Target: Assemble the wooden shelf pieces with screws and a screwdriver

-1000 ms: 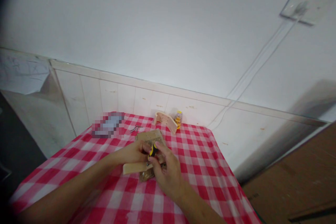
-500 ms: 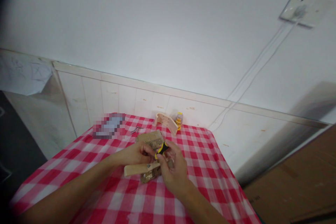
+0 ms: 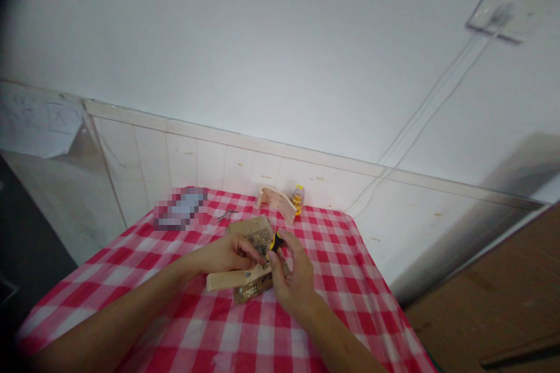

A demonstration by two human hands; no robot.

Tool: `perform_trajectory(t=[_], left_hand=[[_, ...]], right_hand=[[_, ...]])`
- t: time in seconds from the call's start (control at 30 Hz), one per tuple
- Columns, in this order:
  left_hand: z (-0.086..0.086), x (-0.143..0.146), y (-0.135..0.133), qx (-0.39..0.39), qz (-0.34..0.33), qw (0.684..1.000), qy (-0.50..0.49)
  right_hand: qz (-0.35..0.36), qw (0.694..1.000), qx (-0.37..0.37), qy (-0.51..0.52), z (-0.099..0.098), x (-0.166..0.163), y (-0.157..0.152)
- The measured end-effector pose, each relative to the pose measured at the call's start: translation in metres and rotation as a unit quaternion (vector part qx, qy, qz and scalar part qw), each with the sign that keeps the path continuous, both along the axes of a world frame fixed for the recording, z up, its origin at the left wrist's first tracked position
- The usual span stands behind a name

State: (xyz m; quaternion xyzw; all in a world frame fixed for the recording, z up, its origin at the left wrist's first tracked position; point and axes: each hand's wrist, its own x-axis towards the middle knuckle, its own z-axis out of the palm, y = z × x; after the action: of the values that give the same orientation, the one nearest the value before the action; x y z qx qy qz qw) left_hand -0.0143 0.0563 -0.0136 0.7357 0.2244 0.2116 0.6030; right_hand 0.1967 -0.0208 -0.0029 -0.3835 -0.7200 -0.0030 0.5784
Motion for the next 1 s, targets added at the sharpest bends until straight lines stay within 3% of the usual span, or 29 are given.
perform_trajectory(t=[0.33,0.53,0.8,1.0], left_hand=[[0.005,0.001,-0.004,0.007,-0.009,1.0,0.007],[0.006,0.001,-0.005,0.022,-0.005,1.0,0.011],[0.008,0.002,-0.006,0.009,-0.003,1.0,0.002],[0.01,0.002,-0.007,0.005,-0.004,1.0,-0.001]], right_hand=[[0.12,0.987,-0.108,0.023,0.012,-0.003,-0.007],[0.175,0.978,-0.109,0.017,0.022,-0.009,-0.012],[0.15,0.982,-0.105,0.031,0.019,-0.008,-0.009],[0.085,0.991,-0.103,0.023,0.013,-0.004,-0.005]])
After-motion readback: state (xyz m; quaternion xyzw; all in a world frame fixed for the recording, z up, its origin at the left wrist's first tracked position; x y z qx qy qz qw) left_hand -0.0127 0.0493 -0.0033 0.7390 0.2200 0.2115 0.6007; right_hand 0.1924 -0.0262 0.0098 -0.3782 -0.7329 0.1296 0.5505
